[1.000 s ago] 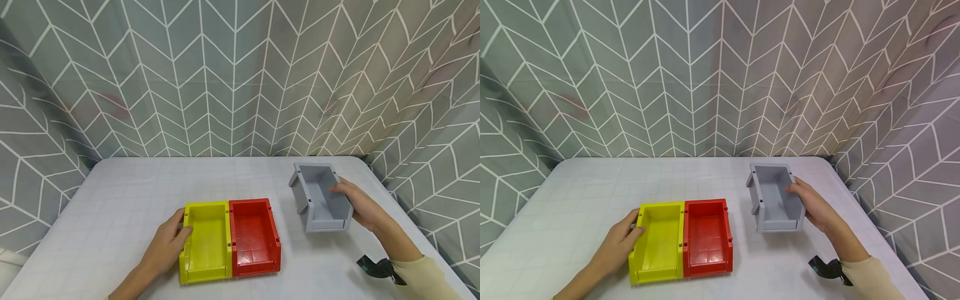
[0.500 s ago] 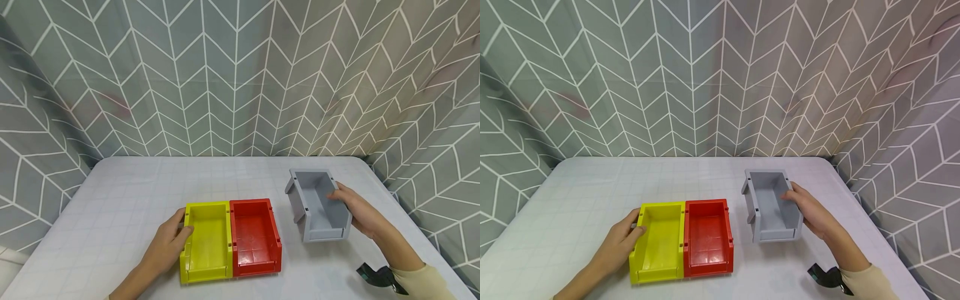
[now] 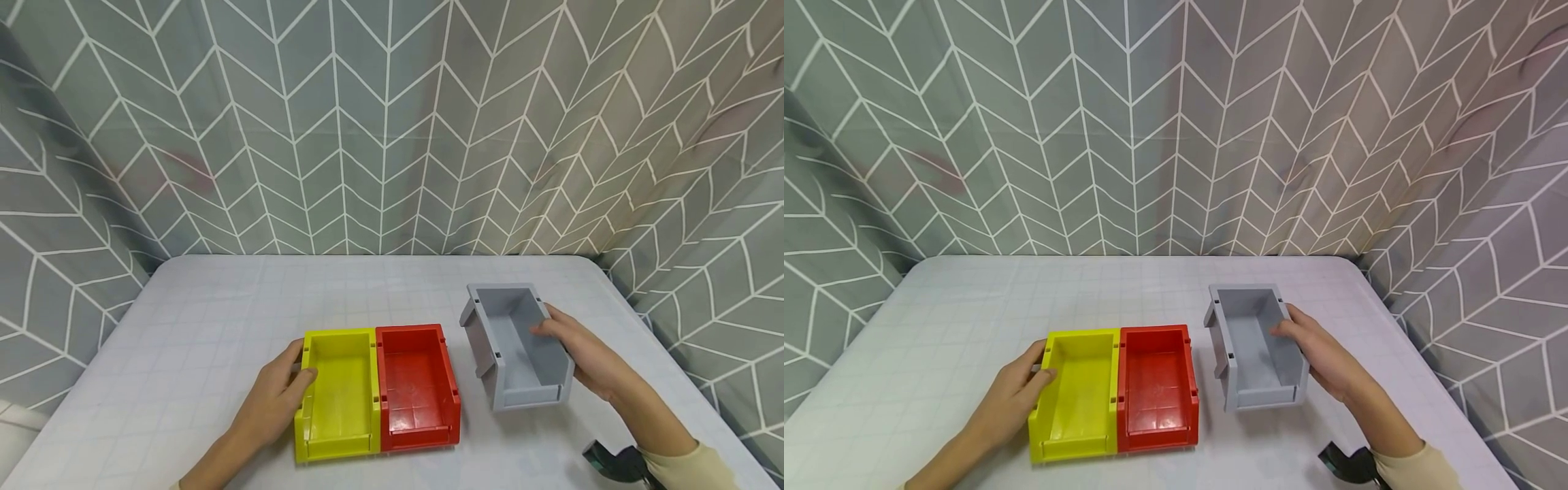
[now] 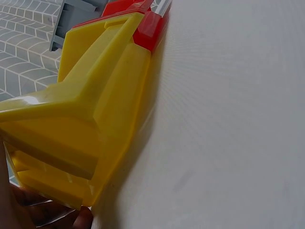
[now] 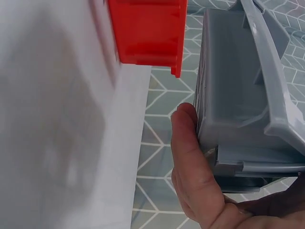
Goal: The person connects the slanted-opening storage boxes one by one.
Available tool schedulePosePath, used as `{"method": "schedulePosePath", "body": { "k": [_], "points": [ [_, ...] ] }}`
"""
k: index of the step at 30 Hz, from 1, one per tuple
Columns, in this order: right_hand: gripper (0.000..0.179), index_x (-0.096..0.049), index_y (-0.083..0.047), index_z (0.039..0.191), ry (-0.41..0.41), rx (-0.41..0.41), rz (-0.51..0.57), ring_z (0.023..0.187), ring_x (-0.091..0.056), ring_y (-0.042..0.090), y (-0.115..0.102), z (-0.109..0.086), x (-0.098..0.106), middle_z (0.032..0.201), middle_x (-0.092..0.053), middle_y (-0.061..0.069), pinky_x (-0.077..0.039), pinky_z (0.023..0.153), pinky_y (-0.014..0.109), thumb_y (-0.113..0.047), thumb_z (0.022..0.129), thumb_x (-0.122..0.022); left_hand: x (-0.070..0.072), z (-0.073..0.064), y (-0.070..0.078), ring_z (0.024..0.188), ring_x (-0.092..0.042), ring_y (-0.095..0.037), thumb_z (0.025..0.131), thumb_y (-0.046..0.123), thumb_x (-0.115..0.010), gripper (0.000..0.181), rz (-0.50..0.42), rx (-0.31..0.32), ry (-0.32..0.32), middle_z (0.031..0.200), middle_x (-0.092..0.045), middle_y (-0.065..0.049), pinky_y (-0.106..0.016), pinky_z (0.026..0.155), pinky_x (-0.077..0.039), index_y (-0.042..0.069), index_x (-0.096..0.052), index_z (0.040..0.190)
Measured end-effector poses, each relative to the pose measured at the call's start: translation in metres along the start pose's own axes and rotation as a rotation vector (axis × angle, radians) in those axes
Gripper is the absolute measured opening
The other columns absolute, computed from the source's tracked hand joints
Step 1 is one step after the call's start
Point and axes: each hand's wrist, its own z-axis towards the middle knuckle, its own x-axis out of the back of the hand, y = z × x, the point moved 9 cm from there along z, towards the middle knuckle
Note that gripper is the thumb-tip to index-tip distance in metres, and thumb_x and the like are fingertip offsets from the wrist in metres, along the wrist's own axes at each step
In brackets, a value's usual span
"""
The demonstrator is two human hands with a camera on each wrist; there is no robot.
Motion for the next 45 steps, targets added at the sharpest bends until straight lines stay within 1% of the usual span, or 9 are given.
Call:
{"method": "schedulePosePath", "body": {
  "k": [4,10,14,20,27,32,35,40,45],
  "points": [
    [0.081,0.006,-0.009,0.167,-0.008,-0.006,0.001,0.143,-0.020,0.053,0.000,-0.002,-0.004,0.166,0.000,0.033,-0.040,0.104,0.059,-0.027,0.104,-0.044,-0.001,0.000,0.000,0.126,-0.061,-0.029,0.105,0.011,-0.053,0.043,-0.002,0.001,-0.003,0.143,-0.059,-0.009,-0.046,0.098,-0.055,0.005,-0.049,0.147],
    [0.082,0.005,-0.009,0.167,0.006,-0.021,-0.003,0.144,-0.018,0.055,0.001,-0.003,-0.007,0.166,0.002,0.033,-0.036,0.107,0.065,-0.027,0.104,-0.045,-0.001,0.001,0.000,0.125,-0.062,-0.028,0.105,0.011,-0.053,0.043,-0.006,0.001,-0.005,0.143,-0.060,-0.008,-0.045,0.098,-0.055,0.006,-0.050,0.147],
    [0.082,0.005,-0.008,0.166,0.006,-0.016,-0.007,0.145,-0.018,0.056,0.000,-0.003,-0.010,0.166,0.001,0.033,-0.035,0.107,0.067,-0.026,0.104,-0.045,-0.001,0.000,0.001,0.125,-0.062,-0.029,0.105,0.011,-0.053,0.043,-0.004,0.002,-0.002,0.143,-0.059,-0.008,-0.044,0.097,-0.055,0.006,-0.050,0.147],
    [0.082,0.004,-0.008,0.167,-0.005,0.002,-0.004,0.145,-0.017,0.056,-0.001,-0.004,-0.015,0.166,0.002,0.033,-0.036,0.106,0.065,-0.025,0.104,-0.046,-0.001,0.000,0.002,0.126,-0.062,-0.029,0.104,0.011,-0.053,0.043,0.000,0.004,-0.004,0.143,-0.059,-0.008,-0.045,0.098,-0.055,0.006,-0.050,0.147],
    [0.082,0.001,-0.005,0.166,0.003,-0.009,-0.012,0.146,-0.015,0.055,0.000,-0.003,-0.019,0.166,0.001,0.033,-0.036,0.106,0.065,-0.024,0.103,-0.047,-0.001,0.001,0.002,0.125,-0.062,-0.029,0.104,0.011,-0.053,0.043,0.000,0.000,-0.003,0.143,-0.060,-0.008,-0.046,0.098,-0.055,0.005,-0.050,0.147],
    [0.081,-0.003,-0.006,0.167,-0.002,-0.007,0.012,0.142,-0.022,0.052,0.000,-0.001,-0.022,0.166,-0.004,0.031,-0.044,0.100,0.055,-0.023,0.103,-0.049,0.000,0.001,0.001,0.126,-0.061,-0.030,0.104,0.011,-0.053,0.043,0.003,-0.004,-0.002,0.143,-0.059,-0.009,-0.048,0.099,-0.054,0.005,-0.050,0.147],
    [0.081,-0.003,-0.006,0.167,-0.005,-0.012,0.016,0.142,-0.024,0.050,0.001,-0.001,-0.024,0.166,-0.004,0.031,-0.045,0.098,0.051,-0.023,0.103,-0.049,0.000,0.001,0.001,0.126,-0.061,-0.030,0.104,0.011,-0.053,0.043,0.005,-0.005,-0.002,0.143,-0.059,-0.009,-0.047,0.098,-0.054,0.004,-0.050,0.147],
    [0.082,-0.002,-0.005,0.167,-0.005,-0.027,0.004,0.144,-0.021,0.052,0.004,-0.001,-0.027,0.167,-0.002,0.032,-0.043,0.101,0.054,-0.024,0.103,-0.049,0.000,0.001,0.000,0.126,-0.061,-0.030,0.105,0.012,-0.053,0.043,0.002,-0.004,-0.004,0.143,-0.059,-0.009,-0.047,0.099,-0.054,0.004,-0.050,0.147],
    [0.081,-0.004,-0.005,0.167,0.000,-0.036,-0.010,0.145,-0.020,0.052,0.006,0.000,-0.029,0.167,-0.003,0.031,-0.041,0.104,0.058,-0.025,0.102,-0.050,0.000,0.000,0.000,0.127,-0.061,-0.031,0.104,0.011,-0.053,0.043,0.000,-0.013,-0.003,0.143,-0.060,-0.009,-0.048,0.099,-0.054,0.004,-0.050,0.147]
  ]
}}
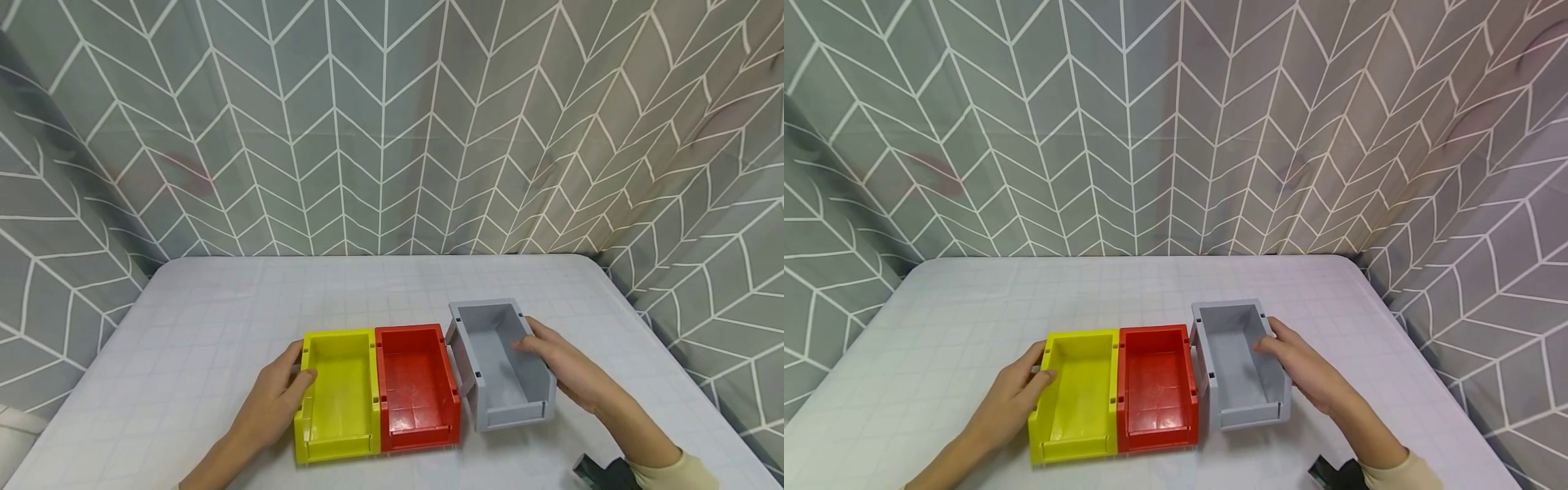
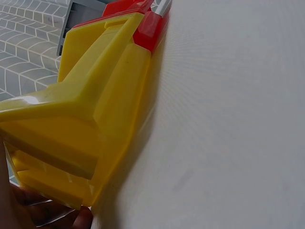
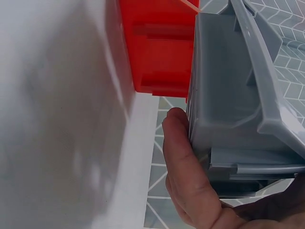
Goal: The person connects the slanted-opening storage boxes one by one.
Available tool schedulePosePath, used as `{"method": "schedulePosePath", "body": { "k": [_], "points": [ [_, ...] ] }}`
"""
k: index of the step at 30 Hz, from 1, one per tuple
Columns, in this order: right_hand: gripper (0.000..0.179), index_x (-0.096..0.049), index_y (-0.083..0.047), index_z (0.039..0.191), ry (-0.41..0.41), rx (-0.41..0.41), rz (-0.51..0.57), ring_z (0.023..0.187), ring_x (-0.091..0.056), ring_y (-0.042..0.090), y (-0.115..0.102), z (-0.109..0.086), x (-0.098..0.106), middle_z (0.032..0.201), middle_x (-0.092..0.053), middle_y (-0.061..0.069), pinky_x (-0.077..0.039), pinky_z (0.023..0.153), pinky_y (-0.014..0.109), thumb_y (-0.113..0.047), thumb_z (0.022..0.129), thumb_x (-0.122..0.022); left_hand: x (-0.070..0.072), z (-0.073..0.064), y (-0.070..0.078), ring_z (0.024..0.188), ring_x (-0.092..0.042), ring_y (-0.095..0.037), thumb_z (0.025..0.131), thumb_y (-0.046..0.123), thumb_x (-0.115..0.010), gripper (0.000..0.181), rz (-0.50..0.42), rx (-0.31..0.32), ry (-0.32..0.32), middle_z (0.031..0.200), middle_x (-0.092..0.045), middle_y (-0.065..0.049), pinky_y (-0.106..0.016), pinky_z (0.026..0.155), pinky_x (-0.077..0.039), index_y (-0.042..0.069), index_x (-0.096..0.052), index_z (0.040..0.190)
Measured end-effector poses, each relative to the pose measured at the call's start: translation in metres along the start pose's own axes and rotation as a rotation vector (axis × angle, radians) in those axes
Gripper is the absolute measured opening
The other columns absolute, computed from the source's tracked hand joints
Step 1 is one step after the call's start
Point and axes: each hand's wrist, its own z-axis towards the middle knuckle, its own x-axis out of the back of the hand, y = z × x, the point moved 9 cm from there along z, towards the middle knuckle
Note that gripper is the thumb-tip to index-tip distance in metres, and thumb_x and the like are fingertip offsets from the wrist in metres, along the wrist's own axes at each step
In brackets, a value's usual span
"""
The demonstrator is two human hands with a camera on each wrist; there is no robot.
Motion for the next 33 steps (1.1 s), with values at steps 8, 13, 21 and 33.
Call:
{"method": "schedulePosePath", "body": {
  "k": [8,13,21,33],
  "points": [
    [0.083,-0.004,-0.006,0.167,0.008,-0.011,-0.028,0.147,-0.018,0.051,-0.0006,0.0014,-0.0008,0.168,-0.002,0.030,-0.035,0.108,0.065,-0.026,0.101,-0.051,0.0015,0.0018,0.0014,0.126,-0.061,-0.029,0.104,0.011,-0.052,0.044,0.009,-0.003,0.001,0.143,-0.059,-0.009,-0.049,0.098,-0.054,0.003,-0.050,0.147],
    [0.084,-0.002,-0.006,0.167,0.008,-0.018,-0.032,0.147,-0.017,0.051,0.0019,0.0017,-0.0006,0.168,0.000,0.030,-0.033,0.108,0.066,-0.027,0.102,-0.051,0.0008,0.0014,0.0005,0.125,-0.061,-0.029,0.104,0.011,-0.052,0.044,0.010,0.001,-0.003,0.144,-0.059,-0.011,-0.048,0.098,-0.054,0.002,-0.049,0.148],
    [0.082,-0.004,-0.005,0.166,0.007,-0.017,-0.033,0.145,-0.020,0.050,0.0033,0.0025,-0.0016,0.168,-0.002,0.029,-0.036,0.107,0.063,-0.026,0.102,-0.051,-0.0005,0.0014,0.0000,0.126,-0.061,-0.029,0.104,0.011,-0.052,0.045,0.003,0.001,-0.006,0.144,-0.059,-0.010,-0.049,0.099,-0.054,0.002,-0.049,0.148],
    [0.081,-0.007,-0.002,0.166,0.027,-0.003,-0.076,0.146,-0.018,0.049,0.0024,0.0035,-0.0024,0.167,-0.004,0.030,-0.032,0.109,0.065,-0.025,0.102,-0.051,-0.0015,0.0009,-0.0002,0.125,-0.061,-0.029,0.104,0.011,-0.052,0.044,0.003,0.029,-0.012,0.143,-0.059,-0.010,-0.048,0.098,-0.055,0.004,-0.049,0.148]
  ]
}}
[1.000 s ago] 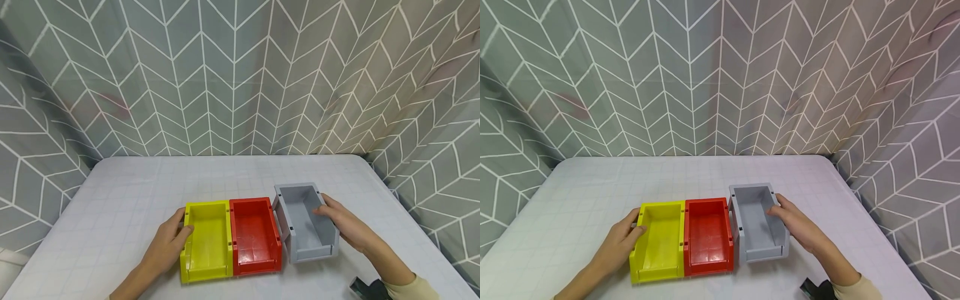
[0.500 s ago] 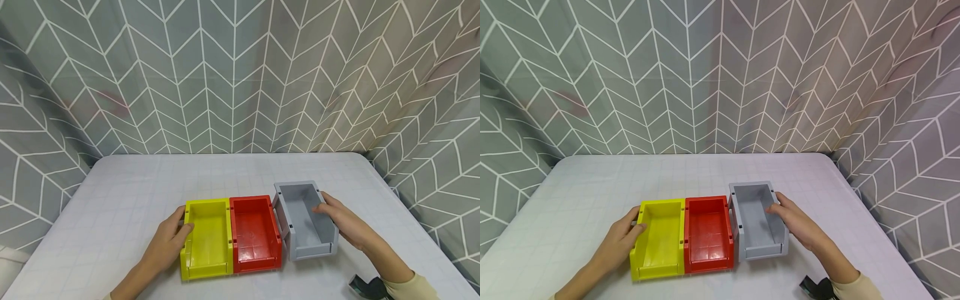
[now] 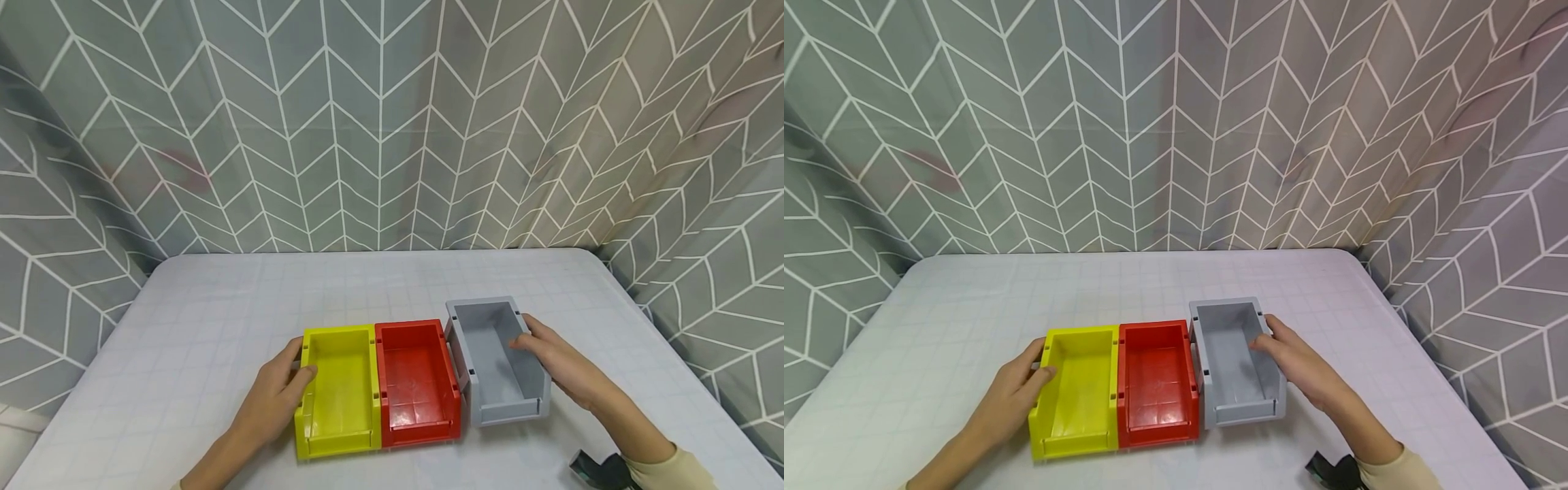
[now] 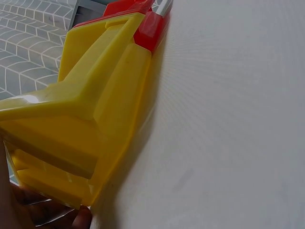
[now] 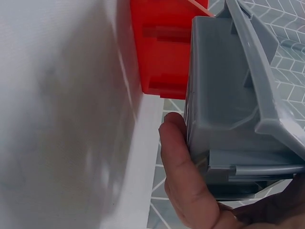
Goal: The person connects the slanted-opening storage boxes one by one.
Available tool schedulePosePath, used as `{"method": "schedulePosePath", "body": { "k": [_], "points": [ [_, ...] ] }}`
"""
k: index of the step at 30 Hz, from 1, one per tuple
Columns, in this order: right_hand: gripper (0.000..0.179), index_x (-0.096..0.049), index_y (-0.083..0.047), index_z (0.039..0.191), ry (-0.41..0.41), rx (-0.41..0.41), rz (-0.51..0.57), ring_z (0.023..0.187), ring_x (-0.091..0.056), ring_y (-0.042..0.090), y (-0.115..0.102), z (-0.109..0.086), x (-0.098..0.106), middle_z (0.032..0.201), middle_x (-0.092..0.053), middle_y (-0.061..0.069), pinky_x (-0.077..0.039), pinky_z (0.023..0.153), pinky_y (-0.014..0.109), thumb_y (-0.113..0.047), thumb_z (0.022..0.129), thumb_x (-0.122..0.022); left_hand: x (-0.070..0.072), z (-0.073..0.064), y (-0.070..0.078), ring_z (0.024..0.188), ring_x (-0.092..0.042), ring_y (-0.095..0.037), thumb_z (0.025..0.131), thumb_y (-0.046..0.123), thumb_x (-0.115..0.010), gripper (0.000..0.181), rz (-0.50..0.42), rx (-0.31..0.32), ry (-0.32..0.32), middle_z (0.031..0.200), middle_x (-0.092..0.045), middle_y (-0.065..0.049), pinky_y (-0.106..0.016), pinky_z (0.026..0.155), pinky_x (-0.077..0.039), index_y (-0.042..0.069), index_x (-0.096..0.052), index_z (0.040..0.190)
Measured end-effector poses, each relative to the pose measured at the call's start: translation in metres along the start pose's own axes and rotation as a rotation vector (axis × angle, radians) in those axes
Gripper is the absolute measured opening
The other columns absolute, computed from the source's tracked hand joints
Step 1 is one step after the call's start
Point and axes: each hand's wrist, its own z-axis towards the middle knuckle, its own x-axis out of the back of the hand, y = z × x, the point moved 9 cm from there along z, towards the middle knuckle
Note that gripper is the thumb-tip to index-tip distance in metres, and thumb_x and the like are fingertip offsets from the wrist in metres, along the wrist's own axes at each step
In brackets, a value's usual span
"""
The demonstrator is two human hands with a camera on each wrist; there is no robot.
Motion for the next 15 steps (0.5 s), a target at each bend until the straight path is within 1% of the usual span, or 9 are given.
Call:
{"method": "schedulePosePath", "body": {
  "k": [3,7,9,12,15],
  "points": [
    [0.081,-0.008,0.000,0.165,0.011,0.012,-0.037,0.148,-0.016,0.052,-0.0021,-0.0002,0.0005,0.167,-0.005,0.031,-0.030,0.109,0.070,-0.025,0.102,-0.051,0.0002,-0.0003,-0.0002,0.125,-0.061,-0.029,0.104,0.012,-0.052,0.044,0.002,-0.001,0.001,0.143,-0.059,-0.009,-0.048,0.098,-0.054,0.004,-0.049,0.148],
    [0.079,-0.010,0.001,0.165,0.028,0.033,-0.071,0.150,-0.009,0.054,-0.0049,-0.0009,0.0005,0.167,-0.006,0.031,-0.020,0.111,0.077,-0.024,0.102,-0.051,0.0001,-0.0004,-0.0006,0.125,-0.061,-0.029,0.105,0.012,-0.052,0.044,-0.002,-0.009,-0.001,0.143,-0.059,-0.009,-0.048,0.099,-0.054,0.004,-0.049,0.148],
    [0.078,-0.011,0.002,0.165,0.036,0.042,-0.081,0.151,-0.005,0.053,-0.0057,-0.0015,0.0003,0.167,-0.006,0.031,-0.014,0.112,0.077,-0.023,0.102,-0.051,0.0002,-0.0003,-0.0005,0.125,-0.062,-0.030,0.105,0.011,-0.051,0.044,-0.003,-0.017,-0.001,0.142,-0.060,-0.009,-0.048,0.098,-0.054,0.004,-0.049,0.148],
    [0.077,-0.012,0.002,0.165,0.043,0.052,-0.081,0.152,-0.003,0.051,-0.0059,-0.0026,-0.0002,0.168,-0.007,0.030,-0.012,0.114,0.076,-0.023,0.102,-0.050,0.0003,-0.0003,-0.0004,0.125,-0.062,-0.030,0.105,0.011,-0.051,0.043,-0.004,-0.025,-0.001,0.141,-0.060,-0.010,-0.047,0.098,-0.054,0.004,-0.049,0.148],
    [0.076,-0.011,0.002,0.165,0.051,0.065,-0.101,0.152,-0.004,0.051,-0.0064,-0.0033,-0.0007,0.168,-0.008,0.030,-0.012,0.114,0.076,-0.023,0.104,-0.049,0.0002,-0.0005,-0.0011,0.125,-0.062,-0.030,0.105,0.012,-0.051,0.043,-0.001,-0.022,-0.001,0.141,-0.060,-0.009,-0.048,0.099,-0.054,0.004,-0.049,0.148]
  ]
}}
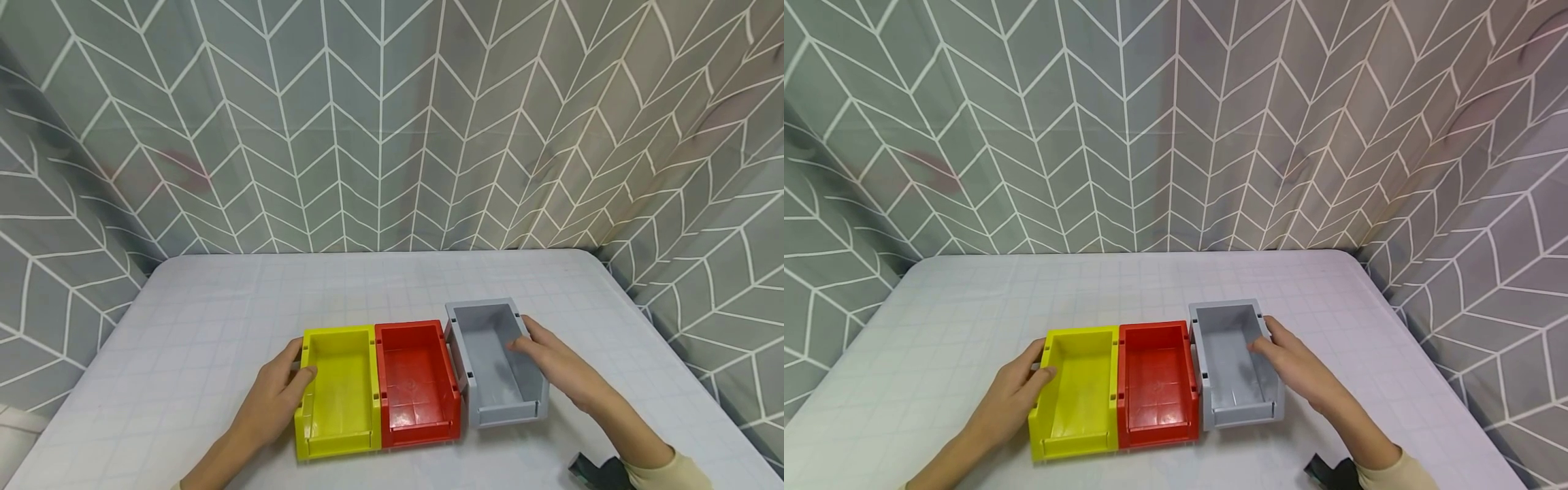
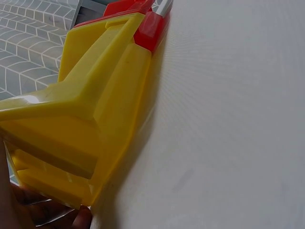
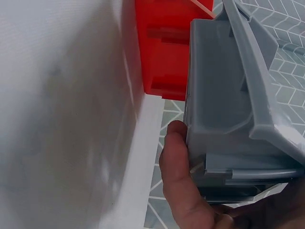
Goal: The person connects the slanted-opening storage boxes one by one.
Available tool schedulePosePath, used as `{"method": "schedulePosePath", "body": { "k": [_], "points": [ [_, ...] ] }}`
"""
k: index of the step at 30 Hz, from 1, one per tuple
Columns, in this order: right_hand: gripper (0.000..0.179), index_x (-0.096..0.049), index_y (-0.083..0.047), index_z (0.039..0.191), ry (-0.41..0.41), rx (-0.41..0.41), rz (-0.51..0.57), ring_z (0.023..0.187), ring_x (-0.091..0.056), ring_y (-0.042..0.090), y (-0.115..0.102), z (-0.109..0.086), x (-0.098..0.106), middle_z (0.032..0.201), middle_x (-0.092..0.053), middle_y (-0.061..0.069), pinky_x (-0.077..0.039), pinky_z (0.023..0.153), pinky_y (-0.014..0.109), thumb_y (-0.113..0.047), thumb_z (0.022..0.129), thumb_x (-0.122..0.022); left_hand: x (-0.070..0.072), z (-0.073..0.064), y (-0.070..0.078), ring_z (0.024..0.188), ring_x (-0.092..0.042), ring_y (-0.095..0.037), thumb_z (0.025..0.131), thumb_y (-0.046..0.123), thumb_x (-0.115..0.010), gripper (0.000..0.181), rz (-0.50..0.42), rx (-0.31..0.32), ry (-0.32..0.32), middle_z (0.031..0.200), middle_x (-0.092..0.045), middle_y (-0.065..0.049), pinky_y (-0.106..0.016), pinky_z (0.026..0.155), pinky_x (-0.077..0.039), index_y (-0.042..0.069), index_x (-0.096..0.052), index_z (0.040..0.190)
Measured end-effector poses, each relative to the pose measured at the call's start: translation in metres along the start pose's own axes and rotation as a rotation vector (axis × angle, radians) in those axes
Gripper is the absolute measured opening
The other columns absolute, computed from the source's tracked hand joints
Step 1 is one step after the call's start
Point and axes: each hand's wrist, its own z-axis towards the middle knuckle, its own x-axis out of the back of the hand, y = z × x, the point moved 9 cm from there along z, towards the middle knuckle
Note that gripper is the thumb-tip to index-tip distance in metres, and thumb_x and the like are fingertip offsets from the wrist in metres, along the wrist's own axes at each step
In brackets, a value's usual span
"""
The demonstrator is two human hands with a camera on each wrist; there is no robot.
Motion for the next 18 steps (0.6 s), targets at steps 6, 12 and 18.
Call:
{"method": "schedulePosePath", "body": {
  "k": [6,12,18],
  "points": [
    [0.078,-0.009,0.004,0.164,0.020,-0.012,-0.032,0.152,-0.004,0.051,0.0005,-0.0007,-0.0004,0.168,-0.007,0.031,-0.010,0.115,0.075,-0.027,0.105,-0.048,-0.0002,-0.0003,-0.0008,0.125,-0.062,-0.031,0.105,0.012,-0.051,0.044,0.000,0.006,0.003,0.141,-0.060,-0.010,-0.047,0.099,-0.054,0.004,-0.049,0.148],
    [0.081,-0.006,0.003,0.165,0.025,-0.046,-0.037,0.152,-0.005,0.052,0.0038,-0.0005,-0.0016,0.168,-0.005,0.031,-0.010,0.115,0.075,-0.031,0.104,-0.048,0.0000,-0.0003,-0.0001,0.124,-0.062,-0.030,0.105,0.012,-0.052,0.044,0.000,0.001,0.007,0.140,-0.060,-0.010,-0.047,0.098,-0.055,0.004,-0.049,0.148],
    [0.082,-0.005,0.001,0.165,0.009,-0.056,-0.033,0.151,-0.004,0.054,0.0074,0.0006,-0.0036,0.168,-0.004,0.031,-0.009,0.113,0.077,-0.034,0.104,-0.048,0.0001,-0.0003,0.0008,0.122,-0.063,-0.029,0.105,0.011,-0.052,0.043,0.001,-0.001,0.007,0.139,-0.061,-0.010,-0.045,0.096,-0.055,0.005,-0.049,0.147]
  ]
}}
